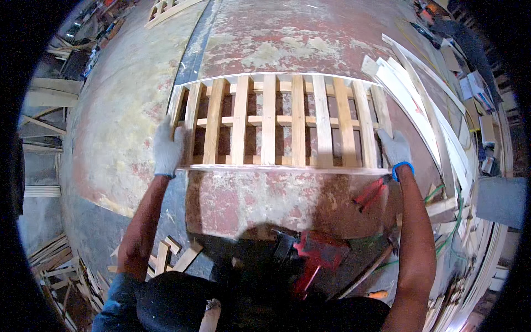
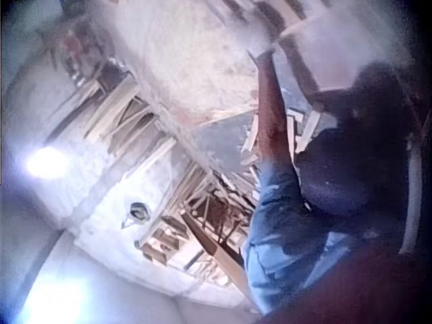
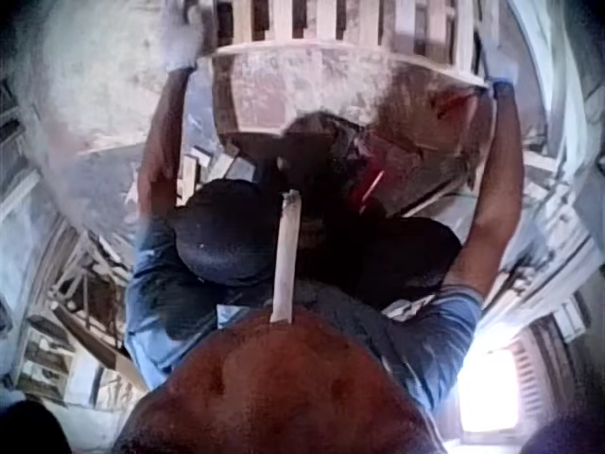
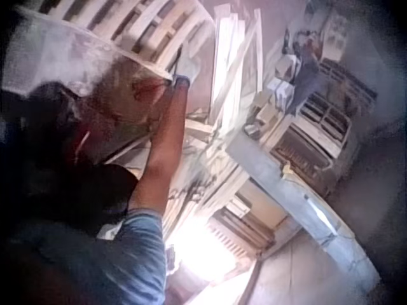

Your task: The person assembles a wooden slatted structure by placing small wooden pieces between two long side rails and securing them with a pneumatic nail gun. The person repeatedly picks up pieces, aligns them, and nails them into place.

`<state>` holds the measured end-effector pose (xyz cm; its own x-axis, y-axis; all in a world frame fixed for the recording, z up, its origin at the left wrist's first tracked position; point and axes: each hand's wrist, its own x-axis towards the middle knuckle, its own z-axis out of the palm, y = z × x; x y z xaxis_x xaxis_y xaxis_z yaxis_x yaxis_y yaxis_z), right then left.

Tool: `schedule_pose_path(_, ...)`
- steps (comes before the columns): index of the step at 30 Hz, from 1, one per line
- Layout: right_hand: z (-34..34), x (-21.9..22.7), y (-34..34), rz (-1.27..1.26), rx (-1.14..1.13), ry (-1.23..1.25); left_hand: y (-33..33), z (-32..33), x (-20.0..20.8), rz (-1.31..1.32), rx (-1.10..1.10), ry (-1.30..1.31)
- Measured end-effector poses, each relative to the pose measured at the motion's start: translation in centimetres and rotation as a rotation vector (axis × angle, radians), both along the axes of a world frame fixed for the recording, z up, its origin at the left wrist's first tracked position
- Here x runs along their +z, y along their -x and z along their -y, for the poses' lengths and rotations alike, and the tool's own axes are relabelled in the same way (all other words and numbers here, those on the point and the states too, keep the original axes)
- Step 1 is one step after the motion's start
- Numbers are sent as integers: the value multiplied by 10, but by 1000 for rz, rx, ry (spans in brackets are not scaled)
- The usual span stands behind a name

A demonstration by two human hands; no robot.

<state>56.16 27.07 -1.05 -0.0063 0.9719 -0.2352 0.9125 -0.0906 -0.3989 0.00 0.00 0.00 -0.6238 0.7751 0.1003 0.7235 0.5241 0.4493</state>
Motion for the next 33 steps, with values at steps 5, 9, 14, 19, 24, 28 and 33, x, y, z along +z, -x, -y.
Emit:
schedule_pose_path(5, 46, -47, -30, -182, -2, -137, -108, 19, 0, 318, -308, -142)
schedule_pose_path(9, 69, -16, -15, -299, -153, 32, -146, -24, 23, 132, -298, 22)
schedule_pose_path(14, 66, -24, -36, -380, -89, 117, -163, -55, 32, 241, -290, 160)
schedule_pose_path(19, 148, -1, -17, -721, -312, 269, -163, -22, 25, 132, -338, 127)
schedule_pose_path(24, 214, 27, 12, -796, -425, 247, -155, -22, 11, 543, -162, 146)
schedule_pose_path(28, 259, 16, -5, -700, -432, 161, -165, 12, -13, 554, -159, 12)
schedule_pose_path(33, 290, 51, 10, -479, -370, 159, -167, 42, 33, 464, -171, 32)
